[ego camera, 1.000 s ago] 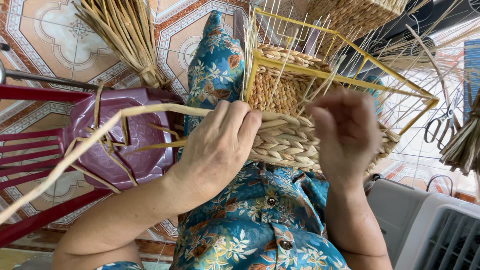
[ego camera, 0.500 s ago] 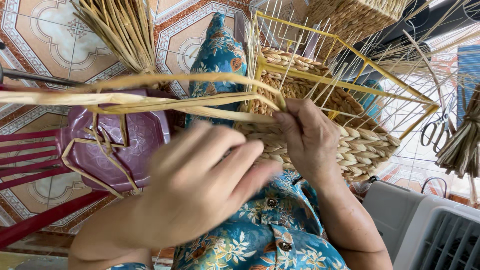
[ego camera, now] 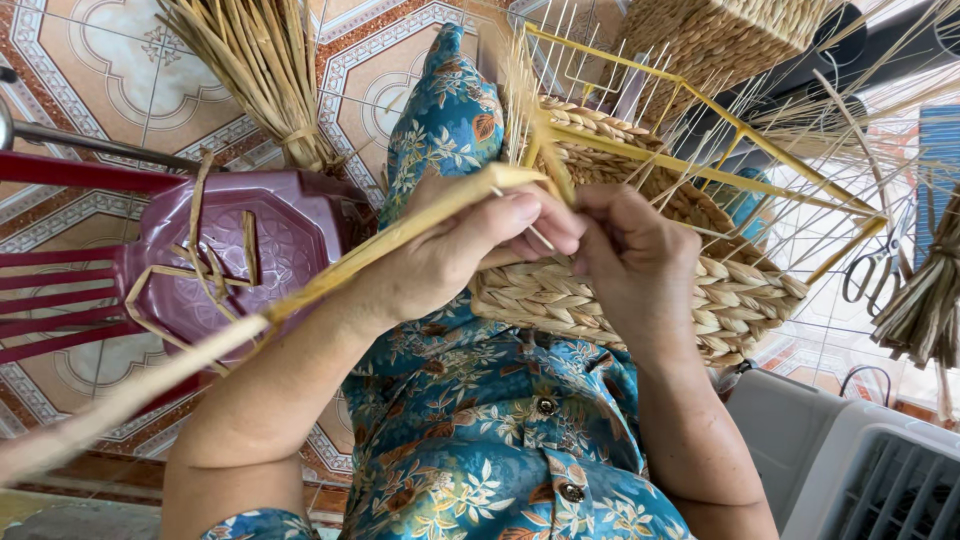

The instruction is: The person weaves a basket by hand, interlacing dried palm leaves through a yellow wire frame held on their lap. They repeatedly thread the leaves through vertical wires and pull them tight to build up the basket walls.

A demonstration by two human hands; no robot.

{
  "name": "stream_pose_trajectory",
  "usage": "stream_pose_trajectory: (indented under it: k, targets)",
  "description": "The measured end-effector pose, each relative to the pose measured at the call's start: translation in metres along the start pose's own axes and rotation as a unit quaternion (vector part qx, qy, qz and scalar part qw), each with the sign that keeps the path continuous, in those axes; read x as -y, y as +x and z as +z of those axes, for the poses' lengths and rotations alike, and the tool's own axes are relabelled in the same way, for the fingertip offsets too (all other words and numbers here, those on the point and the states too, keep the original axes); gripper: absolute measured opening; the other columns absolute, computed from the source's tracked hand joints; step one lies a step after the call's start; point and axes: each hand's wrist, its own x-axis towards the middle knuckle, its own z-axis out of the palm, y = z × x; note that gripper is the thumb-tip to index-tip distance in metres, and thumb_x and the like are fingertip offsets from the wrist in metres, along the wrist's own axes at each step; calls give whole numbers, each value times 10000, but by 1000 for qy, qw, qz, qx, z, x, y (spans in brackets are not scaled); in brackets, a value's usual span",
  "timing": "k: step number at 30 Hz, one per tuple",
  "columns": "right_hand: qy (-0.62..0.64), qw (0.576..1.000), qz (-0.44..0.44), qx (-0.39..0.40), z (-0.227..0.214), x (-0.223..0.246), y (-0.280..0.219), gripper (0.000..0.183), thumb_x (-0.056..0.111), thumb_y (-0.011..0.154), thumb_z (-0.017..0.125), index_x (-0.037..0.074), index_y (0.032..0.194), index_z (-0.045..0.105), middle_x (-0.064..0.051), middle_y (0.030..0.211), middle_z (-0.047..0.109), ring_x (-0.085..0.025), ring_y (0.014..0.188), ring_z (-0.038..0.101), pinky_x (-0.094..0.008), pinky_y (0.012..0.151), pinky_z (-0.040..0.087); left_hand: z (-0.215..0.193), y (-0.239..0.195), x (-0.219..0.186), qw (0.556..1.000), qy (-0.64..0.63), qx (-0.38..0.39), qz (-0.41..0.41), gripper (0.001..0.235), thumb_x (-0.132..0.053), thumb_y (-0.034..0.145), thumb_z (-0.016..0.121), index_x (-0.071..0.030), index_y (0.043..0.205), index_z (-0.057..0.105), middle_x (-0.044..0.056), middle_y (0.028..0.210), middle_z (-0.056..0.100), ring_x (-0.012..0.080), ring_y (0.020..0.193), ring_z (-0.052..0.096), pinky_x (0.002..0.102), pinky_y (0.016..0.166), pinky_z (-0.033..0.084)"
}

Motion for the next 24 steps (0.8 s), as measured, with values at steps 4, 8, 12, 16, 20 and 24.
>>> stream_pose_trajectory:
  k: [4, 8, 12, 16, 20, 24]
  targets:
    - [-110, 986, -124, 6, 4, 12, -1, 96, 1, 996, 679, 4, 1082, 723, -105, 878, 751, -100, 740, 695, -265, 645, 547, 14, -13, -7, 995, 64, -60, 54, 464, -342, 1071, 555, -61, 1440, 540, 201, 1444, 611, 164, 1080, 761, 262, 902, 646]
    - [-82, 989, -99, 69, -5, 17, -2, 200, -2, 993, 638, 12, 1190, 665, -88, 878, 743, -97, 766, 724, -260, 657, 560, 16, -24, -9, 841, 477, -176, 185, 562, -256, 959, 670, 102, 1349, 482, 267, 1271, 616, 387, 1070, 714, 415, 874, 636]
    - [0, 995, -96, 13, 3, 10, -4, 117, -13, 1036, 673, 17, 1138, 625, -79, 964, 743, -91, 787, 691, -236, 676, 554, 1, -27, -11, 817, 568, -98, 15, 348, -278, 966, 760, -60, 1214, 652, 108, 991, 672, 210, 698, 703, 323, 578, 605]
    - [3, 996, -93, 9, 7, -2, -7, 103, -23, 1032, 679, -11, 1111, 613, -56, 932, 733, -64, 815, 687, -209, 700, 563, -7, -30, -32, 809, 582, -84, -28, 245, -239, 971, 774, -102, 1141, 662, 81, 1063, 634, 199, 686, 679, 337, 554, 596]
    - [98, 994, -18, 36, -3, -4, 0, 215, -6, 1003, 666, -6, 1209, 607, -47, 915, 756, -46, 715, 663, -195, 595, 540, 1, -27, -44, 802, 552, -65, 221, 631, -305, 811, 716, 56, 1300, 547, 158, 1175, 522, 264, 832, 658, 349, 733, 627]
    - [85, 992, -82, -46, -15, 9, -9, 87, -10, 1108, 652, -9, 1194, 642, -83, 1019, 757, -52, 795, 672, -180, 642, 527, 11, -27, -34, 779, 599, 8, 184, 461, -16, 850, 669, 32, 1303, 596, 121, 1105, 538, 248, 886, 692, 354, 764, 641]
